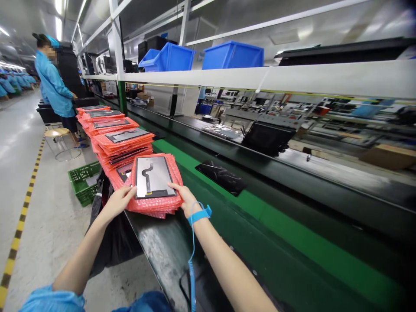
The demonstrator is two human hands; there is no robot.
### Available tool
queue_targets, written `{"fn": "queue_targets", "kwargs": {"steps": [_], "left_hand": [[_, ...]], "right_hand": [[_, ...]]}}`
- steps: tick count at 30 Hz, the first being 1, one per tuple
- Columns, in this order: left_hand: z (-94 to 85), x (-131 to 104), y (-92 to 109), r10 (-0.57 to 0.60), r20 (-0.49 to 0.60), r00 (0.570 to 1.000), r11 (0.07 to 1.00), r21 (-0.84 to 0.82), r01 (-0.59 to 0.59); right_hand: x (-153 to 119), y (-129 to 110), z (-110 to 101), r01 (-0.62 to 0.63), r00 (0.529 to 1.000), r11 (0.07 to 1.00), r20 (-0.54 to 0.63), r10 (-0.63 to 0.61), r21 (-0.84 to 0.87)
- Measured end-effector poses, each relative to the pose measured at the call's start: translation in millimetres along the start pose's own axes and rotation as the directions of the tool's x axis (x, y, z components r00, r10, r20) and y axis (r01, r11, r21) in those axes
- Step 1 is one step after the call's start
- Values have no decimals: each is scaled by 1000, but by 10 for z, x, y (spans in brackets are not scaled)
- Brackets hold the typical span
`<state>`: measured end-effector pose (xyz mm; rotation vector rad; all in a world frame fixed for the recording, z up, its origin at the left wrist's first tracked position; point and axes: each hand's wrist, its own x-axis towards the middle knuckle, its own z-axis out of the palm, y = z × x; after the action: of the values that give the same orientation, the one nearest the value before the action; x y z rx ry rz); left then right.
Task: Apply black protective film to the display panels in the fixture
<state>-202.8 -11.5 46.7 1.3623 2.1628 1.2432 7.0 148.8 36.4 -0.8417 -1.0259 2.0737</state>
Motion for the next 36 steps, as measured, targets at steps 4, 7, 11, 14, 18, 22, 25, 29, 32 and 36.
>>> {"fn": "queue_targets", "kwargs": {"steps": [4,7,11,14,18,22,25,29,32,36], "left_hand": [[44,89,28,-70,-51,996,993,-96,65],[231,126,102,-107,-7,994,967,-231,103],[659,9,329,-58,58,997,878,-471,79],[941,-44,567,-5,11,1000,783,-622,11],[1170,-1,890,64,-111,992,676,-726,-125],[1320,-1,1098,174,-84,981,623,-762,-176],[1389,-31,1178,243,-38,969,610,-771,-183],[1341,13,1313,300,-24,954,599,-773,-208],[1184,113,1483,337,-97,937,585,-758,-289],[891,241,1694,484,-271,832,599,-591,-541]], "right_hand": [[-259,-112,-284,18,1000,996,-9,-19,-92],[-445,-125,-420,56,998,985,-8,-58,-161],[-655,-203,-595,146,988,957,-3,-151,-252],[-812,-350,-705,223,971,918,-11,-240,-328],[-975,-543,-800,374,908,786,23,-418,-493],[-1042,-515,-930,400,874,723,-4,-487,-562],[-1078,-397,-1042,416,840,716,-66,-539,-560],[-1117,-360,-1081,455,796,704,-106,-596,-546],[-1122,-437,-1030,486,760,688,-128,-637,-539],[-1106,-512,-967,503,744,679,-131,-655,-535]]}}
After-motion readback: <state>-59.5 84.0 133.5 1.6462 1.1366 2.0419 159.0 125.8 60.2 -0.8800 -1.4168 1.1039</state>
